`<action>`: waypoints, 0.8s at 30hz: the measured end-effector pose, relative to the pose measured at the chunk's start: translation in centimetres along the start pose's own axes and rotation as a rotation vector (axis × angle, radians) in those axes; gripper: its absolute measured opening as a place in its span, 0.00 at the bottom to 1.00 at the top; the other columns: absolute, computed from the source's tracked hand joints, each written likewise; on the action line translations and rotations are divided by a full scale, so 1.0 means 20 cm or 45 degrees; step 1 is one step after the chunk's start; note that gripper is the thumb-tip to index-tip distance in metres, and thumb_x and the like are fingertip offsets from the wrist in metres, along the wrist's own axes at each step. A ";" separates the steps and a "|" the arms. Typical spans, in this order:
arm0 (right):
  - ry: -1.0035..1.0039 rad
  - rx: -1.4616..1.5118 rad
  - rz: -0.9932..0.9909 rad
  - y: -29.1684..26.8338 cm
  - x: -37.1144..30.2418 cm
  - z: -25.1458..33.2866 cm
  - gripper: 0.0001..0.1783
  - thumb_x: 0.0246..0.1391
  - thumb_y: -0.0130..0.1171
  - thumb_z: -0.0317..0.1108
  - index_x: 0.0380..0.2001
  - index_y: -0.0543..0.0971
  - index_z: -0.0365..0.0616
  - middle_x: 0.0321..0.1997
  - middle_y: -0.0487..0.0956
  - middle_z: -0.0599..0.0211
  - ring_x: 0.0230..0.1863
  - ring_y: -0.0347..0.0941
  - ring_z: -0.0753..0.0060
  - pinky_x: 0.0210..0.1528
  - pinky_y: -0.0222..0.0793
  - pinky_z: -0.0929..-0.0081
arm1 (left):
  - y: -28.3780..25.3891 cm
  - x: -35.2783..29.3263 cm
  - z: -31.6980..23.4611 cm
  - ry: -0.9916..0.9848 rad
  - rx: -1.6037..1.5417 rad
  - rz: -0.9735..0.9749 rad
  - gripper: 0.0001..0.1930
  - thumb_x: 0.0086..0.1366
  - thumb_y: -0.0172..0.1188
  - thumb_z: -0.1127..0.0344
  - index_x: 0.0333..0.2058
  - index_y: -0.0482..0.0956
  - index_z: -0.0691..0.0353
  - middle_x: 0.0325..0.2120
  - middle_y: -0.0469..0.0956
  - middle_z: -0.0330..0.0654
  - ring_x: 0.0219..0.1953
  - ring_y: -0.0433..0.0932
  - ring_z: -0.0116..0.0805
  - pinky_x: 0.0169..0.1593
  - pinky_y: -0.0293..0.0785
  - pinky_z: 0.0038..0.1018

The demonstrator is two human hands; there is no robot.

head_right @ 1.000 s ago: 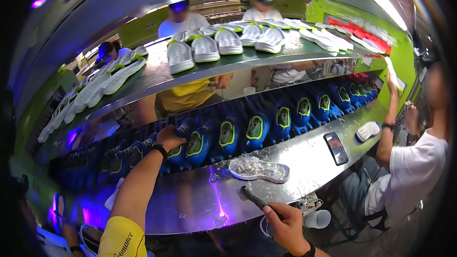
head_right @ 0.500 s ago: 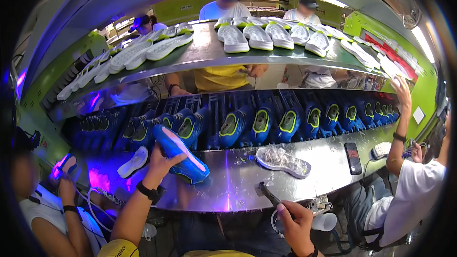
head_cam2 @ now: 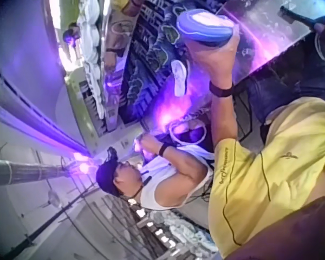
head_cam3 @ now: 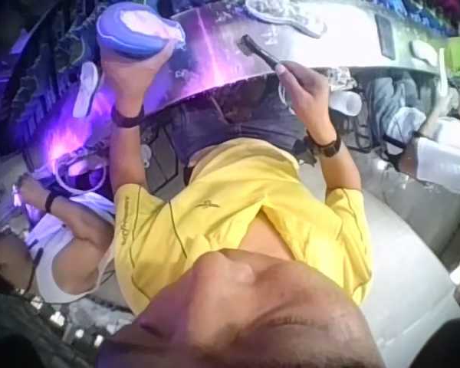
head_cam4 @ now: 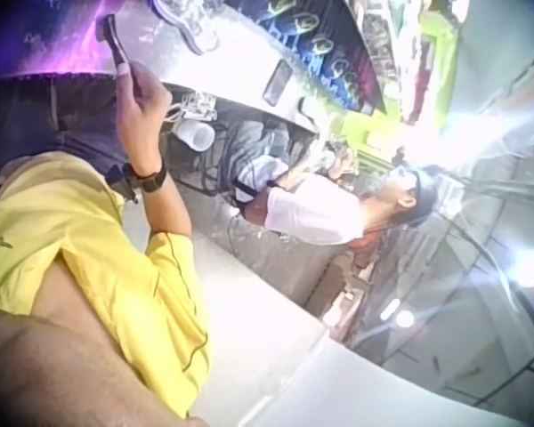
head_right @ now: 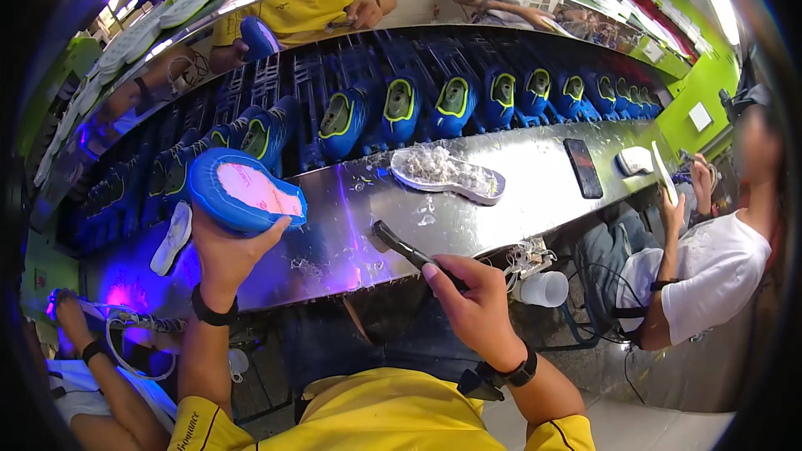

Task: Applying glue to the edges of shoe upper components on a workbench.

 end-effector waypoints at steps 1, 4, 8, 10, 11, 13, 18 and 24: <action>0.009 -0.020 0.013 0.02 0.01 0.00 0.12 0.68 0.67 0.33 0.45 0.86 0.32 0.27 0.80 0.72 0.31 0.70 0.86 0.32 0.65 0.80 | 0.01 -0.01 -0.01 0.048 0.062 0.020 0.47 0.42 0.88 0.65 0.61 0.72 0.64 0.53 0.82 0.48 0.52 0.84 0.42 0.59 0.81 0.39; 0.066 -0.046 0.063 0.07 0.03 -0.01 0.14 0.67 0.68 0.34 0.45 0.86 0.32 0.27 0.80 0.71 0.31 0.69 0.86 0.31 0.65 0.79 | 0.00 -0.07 -0.01 0.053 0.170 -0.003 0.49 0.41 0.88 0.64 0.62 0.72 0.64 0.54 0.81 0.49 0.55 0.83 0.46 0.61 0.79 0.41; 0.117 -0.017 0.109 0.17 0.06 -0.06 0.14 0.66 0.68 0.35 0.45 0.86 0.33 0.25 0.79 0.70 0.30 0.66 0.85 0.30 0.63 0.78 | 0.05 -0.22 0.07 -0.072 0.103 0.098 0.49 0.43 0.87 0.65 0.64 0.70 0.64 0.58 0.78 0.51 0.61 0.78 0.50 0.68 0.71 0.45; 0.124 -0.078 0.144 0.20 0.10 -0.09 0.14 0.68 0.66 0.36 0.47 0.87 0.34 0.26 0.78 0.74 0.29 0.67 0.87 0.30 0.63 0.79 | 0.06 -0.27 0.00 0.017 0.206 0.120 0.49 0.43 0.86 0.65 0.65 0.69 0.64 0.59 0.77 0.52 0.61 0.78 0.54 0.71 0.68 0.48; 0.125 -0.102 0.178 0.23 0.12 -0.10 0.15 0.69 0.65 0.36 0.48 0.87 0.34 0.26 0.78 0.77 0.29 0.68 0.88 0.31 0.62 0.80 | 0.05 -0.30 -0.04 0.055 0.272 0.126 0.49 0.43 0.85 0.66 0.65 0.69 0.65 0.60 0.77 0.52 0.61 0.77 0.56 0.72 0.66 0.50; 0.192 -0.038 0.234 0.30 0.15 -0.15 0.14 0.70 0.65 0.37 0.43 0.87 0.34 0.25 0.77 0.76 0.29 0.67 0.87 0.32 0.62 0.79 | 0.06 -0.36 -0.15 0.191 0.412 0.203 0.46 0.48 0.81 0.65 0.66 0.67 0.65 0.62 0.74 0.53 0.64 0.75 0.58 0.74 0.61 0.56; 0.380 0.141 0.388 0.49 0.21 -0.28 0.14 0.70 0.64 0.36 0.36 0.85 0.32 0.26 0.76 0.78 0.30 0.66 0.87 0.32 0.62 0.78 | 0.08 -0.56 -0.16 0.256 0.542 0.256 0.45 0.54 0.76 0.62 0.67 0.64 0.66 0.63 0.72 0.55 0.66 0.73 0.60 0.75 0.57 0.63; 0.216 -0.015 0.324 0.67 0.30 -0.33 0.17 0.69 0.63 0.42 0.42 0.87 0.37 0.20 0.76 0.60 0.22 0.71 0.71 0.29 0.67 0.65 | 0.06 -0.70 -0.13 0.216 0.594 0.175 0.42 0.57 0.76 0.60 0.65 0.63 0.63 0.60 0.74 0.53 0.65 0.74 0.59 0.75 0.55 0.66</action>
Point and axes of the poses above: each hand's wrist, its own x-axis towards the middle knuckle, its own y-axis out of the palm, z = x × y, the point moved 10 cm from there along x, towards the middle knuckle
